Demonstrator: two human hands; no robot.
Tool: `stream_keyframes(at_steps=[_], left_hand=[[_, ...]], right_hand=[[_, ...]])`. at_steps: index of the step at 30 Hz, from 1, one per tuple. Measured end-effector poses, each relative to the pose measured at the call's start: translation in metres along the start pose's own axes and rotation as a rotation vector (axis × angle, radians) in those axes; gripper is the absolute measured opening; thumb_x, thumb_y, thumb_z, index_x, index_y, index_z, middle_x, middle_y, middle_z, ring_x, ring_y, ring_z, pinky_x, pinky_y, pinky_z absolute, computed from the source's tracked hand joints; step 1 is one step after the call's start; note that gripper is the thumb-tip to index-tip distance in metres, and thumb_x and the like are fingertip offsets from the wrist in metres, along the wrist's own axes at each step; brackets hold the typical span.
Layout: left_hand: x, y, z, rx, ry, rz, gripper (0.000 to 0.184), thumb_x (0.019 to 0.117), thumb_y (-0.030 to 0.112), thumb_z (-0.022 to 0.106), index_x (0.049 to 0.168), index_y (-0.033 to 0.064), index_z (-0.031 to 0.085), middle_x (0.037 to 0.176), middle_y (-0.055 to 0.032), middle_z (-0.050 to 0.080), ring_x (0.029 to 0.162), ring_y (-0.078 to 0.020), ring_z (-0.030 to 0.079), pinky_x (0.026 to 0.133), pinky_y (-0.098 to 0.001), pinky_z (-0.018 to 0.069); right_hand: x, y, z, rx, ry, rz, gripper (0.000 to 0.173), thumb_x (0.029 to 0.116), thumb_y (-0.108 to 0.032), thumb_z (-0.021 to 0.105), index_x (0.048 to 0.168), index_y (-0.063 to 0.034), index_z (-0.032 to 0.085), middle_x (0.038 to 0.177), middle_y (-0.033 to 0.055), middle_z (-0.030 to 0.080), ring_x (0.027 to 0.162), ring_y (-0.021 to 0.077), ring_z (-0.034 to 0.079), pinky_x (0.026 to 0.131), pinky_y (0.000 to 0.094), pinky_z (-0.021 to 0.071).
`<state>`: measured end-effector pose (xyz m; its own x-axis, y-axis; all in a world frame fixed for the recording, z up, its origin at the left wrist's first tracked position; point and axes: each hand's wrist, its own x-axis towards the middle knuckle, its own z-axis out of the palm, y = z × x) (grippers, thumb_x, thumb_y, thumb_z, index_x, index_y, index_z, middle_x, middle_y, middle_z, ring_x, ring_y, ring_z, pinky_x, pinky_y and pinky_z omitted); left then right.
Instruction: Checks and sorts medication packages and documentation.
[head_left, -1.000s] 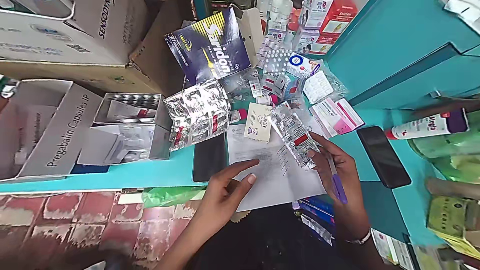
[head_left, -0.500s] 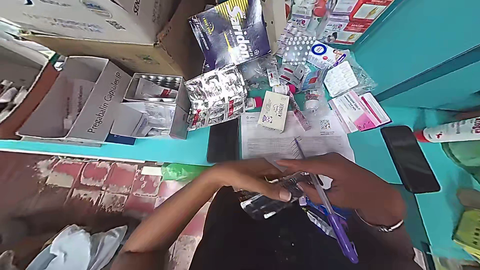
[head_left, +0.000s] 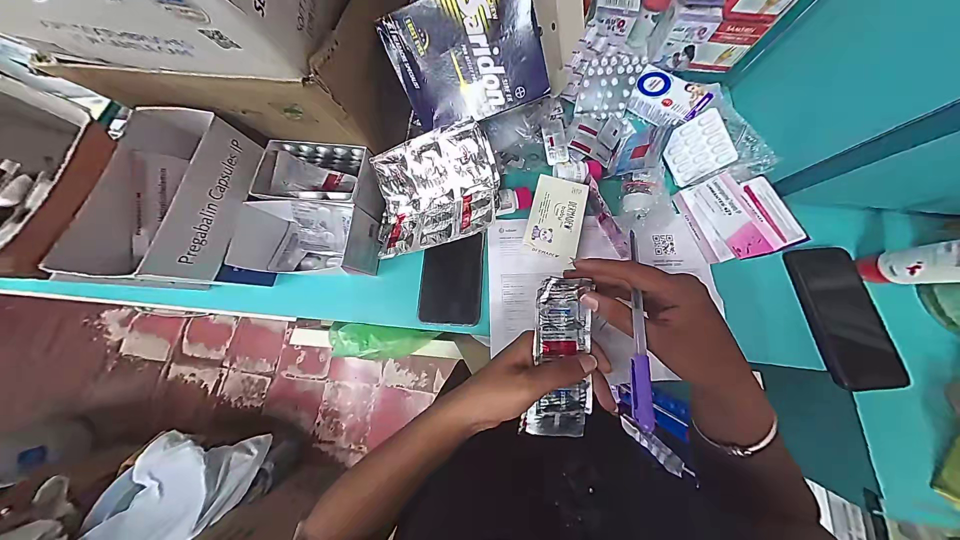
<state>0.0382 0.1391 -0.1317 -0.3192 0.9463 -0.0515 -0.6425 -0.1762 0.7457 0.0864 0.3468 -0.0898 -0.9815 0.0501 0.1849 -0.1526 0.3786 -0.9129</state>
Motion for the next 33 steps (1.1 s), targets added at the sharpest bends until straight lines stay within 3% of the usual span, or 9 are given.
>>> stream_keyframes(at_steps=[13, 17, 19, 21, 23, 26, 28, 30, 33], left_hand=[[-0.002, 0.000, 0.004, 0.032, -0.052, 0.029, 0.017, 0.1079, 0.013, 0.049, 0.116, 0.0144, 0.064, 0.097, 0.0072, 0.075, 0.091, -0.0014, 0.070, 0.086, -0.0225, 0.0576], [-0.015, 0.000, -0.009, 0.242, -0.198, 0.138, 0.021, 0.1080, 0.014, 0.048, 0.117, 0.0010, 0.062, 0.096, -0.0022, 0.072, 0.088, -0.0039, 0.068, 0.083, -0.0248, 0.0564], [-0.035, 0.009, -0.018, 0.237, -0.260, 0.169, 0.022, 0.1080, 0.019, 0.050, 0.118, 0.0042, 0.062, 0.100, -0.0018, 0.072, 0.087, -0.0035, 0.069, 0.080, -0.0232, 0.0582], [-0.062, 0.015, -0.027, 0.114, -0.282, 0.193, 0.024, 0.1067, 0.025, 0.054, 0.119, 0.0083, 0.066, 0.104, -0.0006, 0.074, 0.087, -0.0035, 0.071, 0.079, -0.0215, 0.0594], [-0.087, 0.016, -0.038, 0.038, -0.242, 0.245, 0.024, 0.1046, 0.026, 0.058, 0.116, 0.0083, 0.070, 0.102, -0.0014, 0.076, 0.087, -0.0051, 0.072, 0.079, -0.0212, 0.0597], [-0.102, 0.014, -0.055, 0.030, -0.183, 0.284, 0.020, 0.1042, 0.021, 0.057, 0.114, 0.0102, 0.071, 0.102, -0.0024, 0.075, 0.090, -0.0090, 0.073, 0.081, -0.0249, 0.0603], [-0.104, 0.013, -0.061, 0.084, -0.091, 0.294, 0.022, 0.1056, 0.020, 0.055, 0.120, 0.0114, 0.069, 0.105, -0.0028, 0.075, 0.092, -0.0107, 0.073, 0.083, -0.0274, 0.0605], [-0.102, 0.013, -0.059, 0.179, 0.039, 0.293, 0.023, 0.1068, 0.020, 0.053, 0.122, 0.0124, 0.069, 0.107, -0.0012, 0.075, 0.093, -0.0091, 0.073, 0.085, -0.0268, 0.0604], [-0.099, 0.011, -0.056, 0.337, 0.151, 0.258, 0.025, 0.1071, 0.019, 0.052, 0.126, 0.0177, 0.069, 0.113, 0.0053, 0.075, 0.102, -0.0023, 0.070, 0.093, -0.0220, 0.0562]], right_hand=[[-0.003, -0.005, 0.003, -0.055, 0.047, -0.035, 0.024, 0.0996, -0.018, 0.064, 0.114, -0.0013, 0.074, 0.107, 0.0022, 0.077, 0.096, 0.0031, 0.072, 0.089, 0.0195, 0.0595], [-0.015, 0.004, -0.008, -0.050, 0.125, -0.067, 0.032, 0.1007, -0.032, 0.064, 0.114, -0.0044, 0.073, 0.108, 0.0023, 0.077, 0.099, 0.0097, 0.073, 0.090, 0.0277, 0.0615], [-0.027, 0.016, -0.022, 0.002, 0.221, -0.084, 0.031, 0.1044, -0.040, 0.056, 0.113, -0.0146, 0.072, 0.108, -0.0014, 0.077, 0.099, 0.0129, 0.074, 0.089, 0.0314, 0.0618], [-0.039, 0.031, -0.030, 0.098, 0.313, -0.099, 0.029, 0.1078, -0.039, 0.047, 0.109, -0.0216, 0.070, 0.102, -0.0038, 0.077, 0.093, 0.0143, 0.075, 0.085, 0.0321, 0.0628], [-0.051, 0.044, -0.031, 0.171, 0.376, -0.077, 0.038, 0.1090, -0.047, 0.038, 0.107, -0.0245, 0.068, 0.095, -0.0065, 0.078, 0.084, 0.0118, 0.076, 0.078, 0.0290, 0.0640], [-0.060, 0.050, -0.024, 0.269, 0.426, 0.010, 0.056, 0.1037, -0.064, 0.026, 0.108, -0.0262, 0.066, 0.085, -0.0112, 0.076, 0.074, 0.0058, 0.073, 0.068, 0.0227, 0.0617], [-0.062, 0.050, -0.018, 0.272, 0.449, 0.036, 0.053, 0.1060, -0.060, 0.027, 0.111, -0.0238, 0.066, 0.081, -0.0112, 0.075, 0.069, 0.0045, 0.072, 0.062, 0.0205, 0.0603], [-0.060, 0.048, -0.011, 0.231, 0.446, 0.037, 0.039, 0.1112, -0.042, 0.033, 0.115, -0.0217, 0.066, 0.081, -0.0103, 0.076, 0.069, 0.0041, 0.073, 0.063, 0.0195, 0.0607], [-0.053, 0.041, 0.002, 0.131, 0.357, 0.006, 0.034, 0.1119, -0.033, 0.037, 0.117, -0.0192, 0.067, 0.089, -0.0082, 0.077, 0.077, 0.0054, 0.074, 0.073, 0.0220, 0.0625]])
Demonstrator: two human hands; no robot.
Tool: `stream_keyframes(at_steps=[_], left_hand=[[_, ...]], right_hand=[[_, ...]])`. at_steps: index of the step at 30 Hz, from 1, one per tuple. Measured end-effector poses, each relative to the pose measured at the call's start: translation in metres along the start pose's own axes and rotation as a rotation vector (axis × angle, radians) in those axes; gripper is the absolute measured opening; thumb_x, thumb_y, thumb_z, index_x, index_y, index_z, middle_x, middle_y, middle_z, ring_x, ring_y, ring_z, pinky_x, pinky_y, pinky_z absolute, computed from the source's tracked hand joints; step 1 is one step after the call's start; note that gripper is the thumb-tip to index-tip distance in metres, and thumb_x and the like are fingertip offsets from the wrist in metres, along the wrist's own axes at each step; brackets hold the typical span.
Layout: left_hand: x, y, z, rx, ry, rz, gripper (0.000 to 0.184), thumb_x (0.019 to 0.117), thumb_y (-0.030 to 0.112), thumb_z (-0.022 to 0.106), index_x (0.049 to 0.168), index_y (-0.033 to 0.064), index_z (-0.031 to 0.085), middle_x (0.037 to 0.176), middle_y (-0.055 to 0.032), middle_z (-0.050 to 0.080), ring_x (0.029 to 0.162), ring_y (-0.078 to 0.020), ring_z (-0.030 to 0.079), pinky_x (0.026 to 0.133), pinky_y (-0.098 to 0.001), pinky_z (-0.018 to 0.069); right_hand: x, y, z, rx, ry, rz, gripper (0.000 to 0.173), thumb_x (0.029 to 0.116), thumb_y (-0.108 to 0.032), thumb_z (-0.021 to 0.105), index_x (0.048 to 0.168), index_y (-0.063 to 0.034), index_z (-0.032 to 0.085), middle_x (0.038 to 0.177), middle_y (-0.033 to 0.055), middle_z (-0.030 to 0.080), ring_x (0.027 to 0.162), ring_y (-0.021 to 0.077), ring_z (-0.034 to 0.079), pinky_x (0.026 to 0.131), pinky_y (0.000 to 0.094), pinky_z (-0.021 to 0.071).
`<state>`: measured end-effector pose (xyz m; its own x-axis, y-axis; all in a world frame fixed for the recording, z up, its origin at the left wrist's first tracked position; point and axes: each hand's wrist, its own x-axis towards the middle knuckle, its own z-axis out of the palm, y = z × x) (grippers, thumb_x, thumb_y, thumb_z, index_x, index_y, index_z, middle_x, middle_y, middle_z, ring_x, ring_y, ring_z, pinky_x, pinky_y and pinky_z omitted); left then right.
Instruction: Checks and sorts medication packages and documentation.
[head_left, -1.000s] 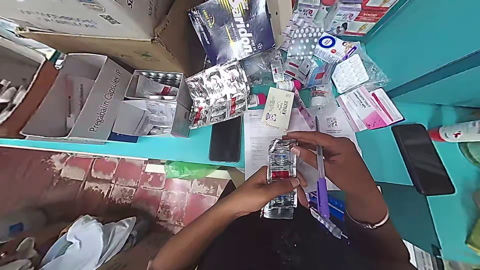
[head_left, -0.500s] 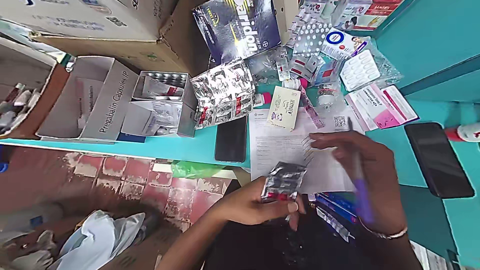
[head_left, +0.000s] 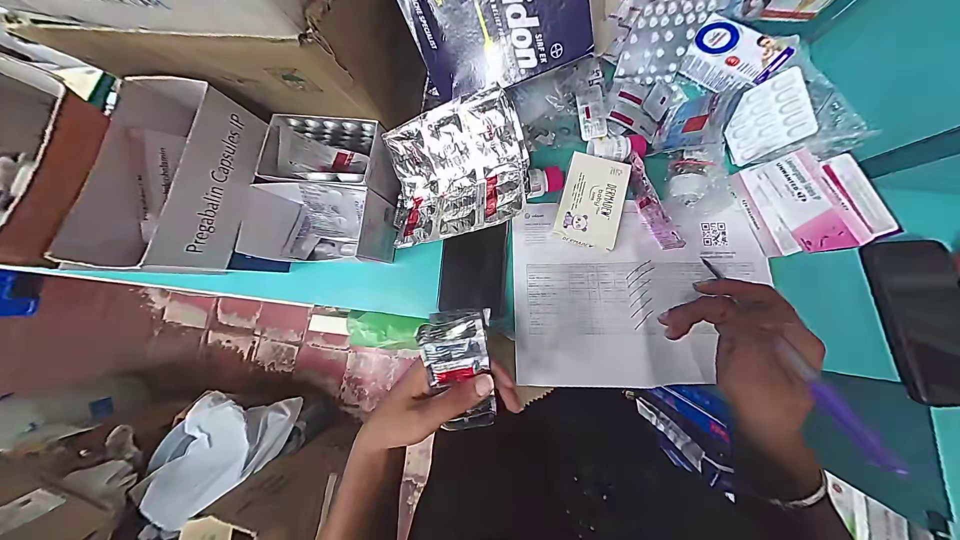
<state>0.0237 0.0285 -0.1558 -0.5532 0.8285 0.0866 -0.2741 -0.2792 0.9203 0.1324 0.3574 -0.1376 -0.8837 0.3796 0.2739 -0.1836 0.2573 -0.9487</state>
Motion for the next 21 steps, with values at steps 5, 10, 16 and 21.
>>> stream_keyframes(at_steps=[5, 10, 16, 21], left_hand=[[0.014, -0.015, 0.015, -0.065, 0.031, -0.107, 0.024, 0.1076, 0.019, 0.052, 0.124, 0.0097, 0.066, 0.104, -0.0041, 0.078, 0.095, -0.0115, 0.074, 0.090, -0.0299, 0.0600], [0.030, -0.016, 0.023, -0.044, 0.037, -0.108, 0.020, 0.1054, 0.012, 0.055, 0.122, 0.0064, 0.065, 0.105, -0.0037, 0.077, 0.095, -0.0123, 0.074, 0.089, -0.0308, 0.0609], [0.017, -0.017, 0.019, -0.021, 0.058, -0.141, 0.023, 0.1057, 0.019, 0.056, 0.124, 0.0100, 0.066, 0.104, -0.0034, 0.078, 0.093, -0.0118, 0.075, 0.088, -0.0297, 0.0612], [0.007, -0.019, 0.009, -0.085, 0.177, -0.122, 0.026, 0.1051, 0.023, 0.057, 0.125, 0.0114, 0.069, 0.100, -0.0086, 0.078, 0.088, -0.0148, 0.076, 0.084, -0.0297, 0.0625]], right_hand=[[0.019, -0.015, 0.043, -0.281, -0.288, -0.100, 0.043, 0.0999, -0.039, 0.065, 0.127, -0.0056, 0.069, 0.121, 0.0071, 0.073, 0.109, 0.0097, 0.068, 0.095, 0.0267, 0.0559], [0.043, -0.033, 0.083, -0.421, -0.411, -0.181, 0.042, 0.0977, -0.035, 0.068, 0.129, -0.0074, 0.069, 0.131, 0.0076, 0.069, 0.124, 0.0142, 0.062, 0.104, 0.0306, 0.0509], [0.046, -0.029, 0.077, -0.386, -0.283, -0.152, 0.028, 0.0984, -0.030, 0.068, 0.113, -0.0071, 0.075, 0.115, 0.0052, 0.076, 0.107, 0.0089, 0.069, 0.093, 0.0246, 0.0555], [0.073, -0.025, 0.014, -0.499, -0.025, -0.212, 0.058, 0.1070, -0.050, 0.039, 0.129, -0.0038, 0.063, 0.128, 0.0068, 0.070, 0.119, 0.0119, 0.065, 0.097, 0.0346, 0.0552]])
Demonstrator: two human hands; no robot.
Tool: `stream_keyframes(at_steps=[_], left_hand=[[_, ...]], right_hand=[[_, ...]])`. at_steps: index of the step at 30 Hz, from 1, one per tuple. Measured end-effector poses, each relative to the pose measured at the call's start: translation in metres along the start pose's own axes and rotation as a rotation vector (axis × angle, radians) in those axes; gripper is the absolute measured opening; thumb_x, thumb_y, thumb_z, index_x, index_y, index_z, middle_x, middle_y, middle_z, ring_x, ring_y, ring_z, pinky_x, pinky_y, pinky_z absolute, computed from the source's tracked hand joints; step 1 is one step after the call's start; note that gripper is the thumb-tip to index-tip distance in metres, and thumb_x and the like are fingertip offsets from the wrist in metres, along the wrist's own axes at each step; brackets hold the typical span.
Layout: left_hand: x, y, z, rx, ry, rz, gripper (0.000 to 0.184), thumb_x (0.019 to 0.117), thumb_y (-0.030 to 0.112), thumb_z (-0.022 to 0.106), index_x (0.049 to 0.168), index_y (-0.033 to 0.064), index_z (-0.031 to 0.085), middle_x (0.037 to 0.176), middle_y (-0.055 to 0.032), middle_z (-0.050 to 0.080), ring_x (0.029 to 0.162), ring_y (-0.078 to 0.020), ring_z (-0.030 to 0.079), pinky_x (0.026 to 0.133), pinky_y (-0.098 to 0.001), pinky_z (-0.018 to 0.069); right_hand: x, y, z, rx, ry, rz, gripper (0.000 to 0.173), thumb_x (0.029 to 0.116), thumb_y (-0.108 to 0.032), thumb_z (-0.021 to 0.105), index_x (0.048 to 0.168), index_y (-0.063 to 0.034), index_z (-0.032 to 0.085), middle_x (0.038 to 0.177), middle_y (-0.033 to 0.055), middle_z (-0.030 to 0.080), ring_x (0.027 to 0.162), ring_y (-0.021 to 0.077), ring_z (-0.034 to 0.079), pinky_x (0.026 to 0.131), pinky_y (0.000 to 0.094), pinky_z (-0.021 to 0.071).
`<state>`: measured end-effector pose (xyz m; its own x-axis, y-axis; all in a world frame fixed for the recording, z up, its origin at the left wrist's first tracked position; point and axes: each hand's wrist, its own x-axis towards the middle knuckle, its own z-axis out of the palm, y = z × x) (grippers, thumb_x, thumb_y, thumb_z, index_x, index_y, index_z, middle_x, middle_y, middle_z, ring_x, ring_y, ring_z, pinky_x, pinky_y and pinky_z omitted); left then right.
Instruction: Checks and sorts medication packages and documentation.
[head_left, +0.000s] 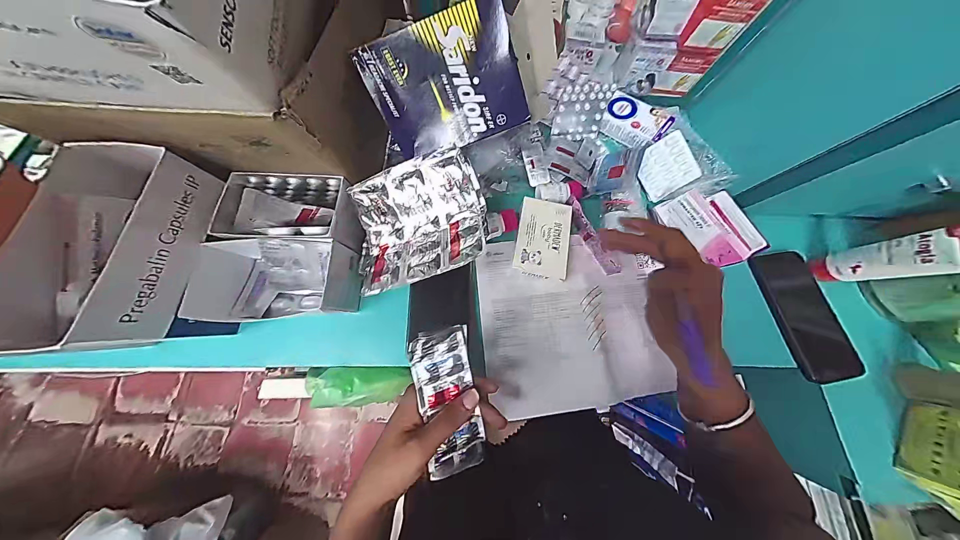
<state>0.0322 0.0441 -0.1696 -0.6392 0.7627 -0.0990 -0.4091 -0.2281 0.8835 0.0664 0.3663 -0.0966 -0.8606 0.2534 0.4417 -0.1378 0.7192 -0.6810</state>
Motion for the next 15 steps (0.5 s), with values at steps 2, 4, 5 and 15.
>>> stream_keyframes(at_steps=[2, 4, 5, 15], left_hand=[[0.002, 0.003, 0.000, -0.014, 0.027, -0.005, 0.025, 0.1045, 0.024, 0.058, 0.125, 0.0129, 0.069, 0.101, -0.0080, 0.078, 0.088, -0.0145, 0.076, 0.084, -0.0297, 0.0625], [0.003, 0.005, 0.001, -0.021, 0.034, 0.000, 0.026, 0.1047, 0.024, 0.058, 0.125, 0.0123, 0.069, 0.101, -0.0088, 0.078, 0.088, -0.0153, 0.076, 0.084, -0.0304, 0.0624], [0.004, 0.007, 0.000, -0.018, 0.041, 0.008, 0.026, 0.1047, 0.025, 0.058, 0.125, 0.0120, 0.069, 0.102, -0.0094, 0.077, 0.089, -0.0158, 0.076, 0.085, -0.0307, 0.0623], [0.011, 0.010, -0.007, 0.003, 0.121, 0.051, 0.025, 0.1030, 0.026, 0.060, 0.119, 0.0120, 0.072, 0.093, -0.0049, 0.075, 0.079, -0.0093, 0.071, 0.076, -0.0258, 0.0607]], right_hand=[[0.017, 0.009, -0.018, -0.042, -0.016, -0.013, 0.070, 0.1084, -0.055, 0.022, 0.137, -0.0023, 0.058, 0.136, 0.0082, 0.065, 0.126, 0.0143, 0.060, 0.105, 0.0380, 0.0500], [0.035, 0.016, -0.031, -0.149, 0.000, -0.044, 0.053, 0.1111, -0.033, 0.028, 0.117, 0.0027, 0.067, 0.115, 0.0138, 0.070, 0.112, 0.0224, 0.064, 0.100, 0.0443, 0.0494], [0.043, 0.016, -0.035, -0.228, -0.011, -0.018, 0.046, 0.1116, -0.029, 0.033, 0.111, 0.0019, 0.068, 0.097, 0.0123, 0.071, 0.092, 0.0224, 0.066, 0.087, 0.0458, 0.0529], [0.157, 0.039, -0.006, -0.496, -0.417, 0.216, 0.029, 0.1065, -0.021, 0.054, 0.107, 0.0038, 0.069, 0.096, 0.0244, 0.069, 0.092, 0.0428, 0.068, 0.083, 0.0643, 0.0498]])
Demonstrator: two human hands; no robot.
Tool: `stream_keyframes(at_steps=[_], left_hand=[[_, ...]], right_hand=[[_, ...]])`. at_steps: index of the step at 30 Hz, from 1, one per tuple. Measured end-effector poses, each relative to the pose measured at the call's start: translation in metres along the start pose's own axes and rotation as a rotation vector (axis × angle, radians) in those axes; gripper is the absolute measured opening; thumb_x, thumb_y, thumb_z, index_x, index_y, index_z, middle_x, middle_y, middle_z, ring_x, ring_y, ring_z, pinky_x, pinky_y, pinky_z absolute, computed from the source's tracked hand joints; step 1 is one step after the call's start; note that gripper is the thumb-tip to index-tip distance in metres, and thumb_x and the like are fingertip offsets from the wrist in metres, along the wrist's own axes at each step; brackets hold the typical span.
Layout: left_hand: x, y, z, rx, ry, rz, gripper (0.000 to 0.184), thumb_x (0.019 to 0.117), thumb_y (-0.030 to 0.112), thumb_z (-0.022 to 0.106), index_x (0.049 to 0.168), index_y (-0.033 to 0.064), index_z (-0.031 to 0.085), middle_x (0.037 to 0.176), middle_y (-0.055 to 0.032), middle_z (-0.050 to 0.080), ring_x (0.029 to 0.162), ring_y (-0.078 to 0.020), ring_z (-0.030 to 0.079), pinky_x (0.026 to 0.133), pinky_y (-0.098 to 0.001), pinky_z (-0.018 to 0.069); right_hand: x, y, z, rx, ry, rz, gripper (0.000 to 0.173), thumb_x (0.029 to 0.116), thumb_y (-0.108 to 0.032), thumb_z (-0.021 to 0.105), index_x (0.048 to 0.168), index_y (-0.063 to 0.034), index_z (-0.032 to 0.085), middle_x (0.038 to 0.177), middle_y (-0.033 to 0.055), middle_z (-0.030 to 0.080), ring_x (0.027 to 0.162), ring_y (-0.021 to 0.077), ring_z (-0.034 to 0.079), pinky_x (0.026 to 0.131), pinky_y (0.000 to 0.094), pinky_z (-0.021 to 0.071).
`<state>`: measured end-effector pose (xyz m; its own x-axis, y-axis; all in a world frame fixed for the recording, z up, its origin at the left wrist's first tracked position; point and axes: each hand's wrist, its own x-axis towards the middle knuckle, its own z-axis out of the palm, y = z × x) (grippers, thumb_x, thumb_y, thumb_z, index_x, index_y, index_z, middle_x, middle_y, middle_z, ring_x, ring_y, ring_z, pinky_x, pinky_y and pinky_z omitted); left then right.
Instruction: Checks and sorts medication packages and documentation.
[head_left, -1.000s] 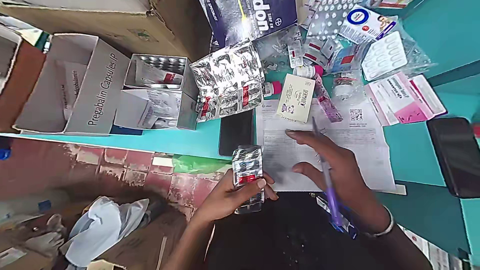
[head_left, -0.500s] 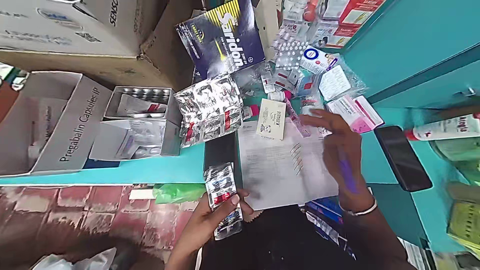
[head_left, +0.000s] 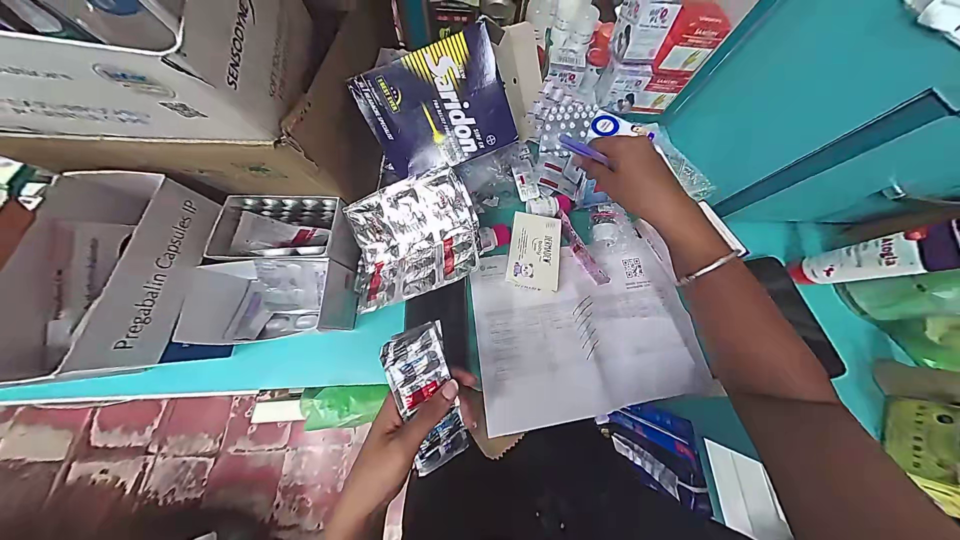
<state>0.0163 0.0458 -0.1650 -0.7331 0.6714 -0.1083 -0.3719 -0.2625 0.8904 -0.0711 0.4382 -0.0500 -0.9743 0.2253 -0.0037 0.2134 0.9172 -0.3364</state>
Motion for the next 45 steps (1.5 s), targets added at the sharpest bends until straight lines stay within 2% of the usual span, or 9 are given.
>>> stream_keyframes(at_steps=[7, 17, 21, 27, 31, 33, 37, 41, 45], left_hand=[[-0.004, 0.000, -0.002, 0.013, 0.051, 0.031, 0.027, 0.1034, 0.028, 0.059, 0.120, 0.0116, 0.071, 0.090, -0.0061, 0.075, 0.077, -0.0105, 0.071, 0.075, -0.0256, 0.0604], [-0.003, 0.007, -0.004, 0.090, 0.115, 0.019, 0.026, 0.1071, 0.022, 0.049, 0.121, 0.0125, 0.070, 0.091, -0.0036, 0.076, 0.079, -0.0101, 0.072, 0.078, -0.0265, 0.0606], [0.007, 0.005, 0.001, 0.101, 0.088, 0.027, 0.027, 0.1055, 0.027, 0.054, 0.119, 0.0113, 0.071, 0.090, -0.0048, 0.076, 0.078, -0.0104, 0.072, 0.077, -0.0262, 0.0609], [0.019, 0.004, 0.009, 0.139, 0.015, 0.043, 0.027, 0.1057, 0.028, 0.055, 0.121, 0.0114, 0.070, 0.092, -0.0070, 0.076, 0.078, -0.0130, 0.073, 0.078, -0.0279, 0.0617], [0.027, 0.004, 0.015, 0.629, 0.073, 0.088, 0.028, 0.1057, 0.029, 0.052, 0.114, 0.0087, 0.070, 0.090, 0.0026, 0.076, 0.079, -0.0065, 0.072, 0.076, -0.0243, 0.0609], [0.036, 0.004, 0.023, 0.975, 0.120, 0.130, 0.036, 0.1043, 0.040, 0.050, 0.106, 0.0118, 0.073, 0.085, 0.0068, 0.073, 0.074, -0.0005, 0.068, 0.069, -0.0224, 0.0582], [0.063, 0.009, 0.049, 1.313, 0.158, 0.224, 0.036, 0.1016, 0.032, 0.054, 0.096, 0.0019, 0.073, 0.086, -0.0123, 0.066, 0.071, -0.0231, 0.066, 0.063, -0.0407, 0.0571], [0.082, 0.007, 0.061, 1.515, 0.289, 0.247, 0.038, 0.0958, 0.033, 0.067, 0.098, -0.0045, 0.071, 0.099, -0.0242, 0.067, 0.066, -0.0359, 0.069, 0.054, -0.0513, 0.0562], [0.081, 0.007, 0.055, 1.728, 0.441, 0.462, 0.048, 0.0931, 0.045, 0.067, 0.109, -0.0002, 0.071, 0.104, -0.0216, 0.067, 0.059, -0.0331, 0.066, 0.043, -0.0452, 0.0478]], right_hand=[[0.037, 0.002, -0.001, -0.153, -0.098, -0.008, 0.026, 0.1010, -0.017, 0.063, 0.117, 0.0027, 0.070, 0.121, 0.0287, 0.064, 0.117, 0.0478, 0.060, 0.093, 0.0673, 0.0471], [-0.039, 0.044, -0.029, -0.090, -0.176, 0.270, 0.041, 0.1013, -0.035, 0.064, 0.087, 0.0030, 0.069, 0.080, 0.0237, 0.066, 0.079, 0.0444, 0.065, 0.069, 0.0679, 0.0477], [-0.069, 0.038, 0.000, -0.070, -0.202, 0.319, 0.054, 0.0927, -0.054, 0.070, 0.100, -0.0010, 0.072, 0.084, 0.0209, 0.068, 0.080, 0.0414, 0.066, 0.069, 0.0654, 0.0498], [-0.081, 0.024, 0.014, 0.093, -0.106, 0.389, 0.058, 0.0902, -0.045, 0.076, 0.122, 0.0015, 0.064, 0.093, 0.0267, 0.067, 0.085, 0.0469, 0.065, 0.069, 0.0675, 0.0494], [-0.092, 0.039, 0.014, 0.126, 0.010, 0.374, 0.046, 0.0859, -0.036, 0.083, 0.114, -0.0020, 0.070, 0.092, 0.0238, 0.069, 0.084, 0.0431, 0.066, 0.072, 0.0662, 0.0504], [-0.105, 0.049, 0.009, 0.141, 0.095, 0.349, 0.042, 0.0844, -0.032, 0.085, 0.111, -0.0021, 0.073, 0.089, 0.0214, 0.070, 0.081, 0.0389, 0.067, 0.072, 0.0638, 0.0518], [-0.142, 0.055, 0.001, 0.273, 0.226, 0.346, 0.038, 0.0826, -0.021, 0.086, 0.113, -0.0027, 0.072, 0.084, 0.0148, 0.067, 0.069, 0.0236, 0.059, 0.064, 0.0484, 0.0505], [-0.170, 0.066, 0.003, 0.460, 0.329, 0.302, 0.029, 0.0822, -0.025, 0.079, 0.106, -0.0089, 0.073, 0.075, -0.0036, 0.065, 0.060, 0.0005, 0.054, 0.055, 0.0212, 0.0466], [-0.188, 0.068, 0.005, 0.645, 0.354, 0.323, 0.021, 0.0839, -0.021, 0.074, 0.103, -0.0112, 0.072, 0.074, -0.0096, 0.067, 0.059, -0.0038, 0.059, 0.054, 0.0152, 0.0497]])
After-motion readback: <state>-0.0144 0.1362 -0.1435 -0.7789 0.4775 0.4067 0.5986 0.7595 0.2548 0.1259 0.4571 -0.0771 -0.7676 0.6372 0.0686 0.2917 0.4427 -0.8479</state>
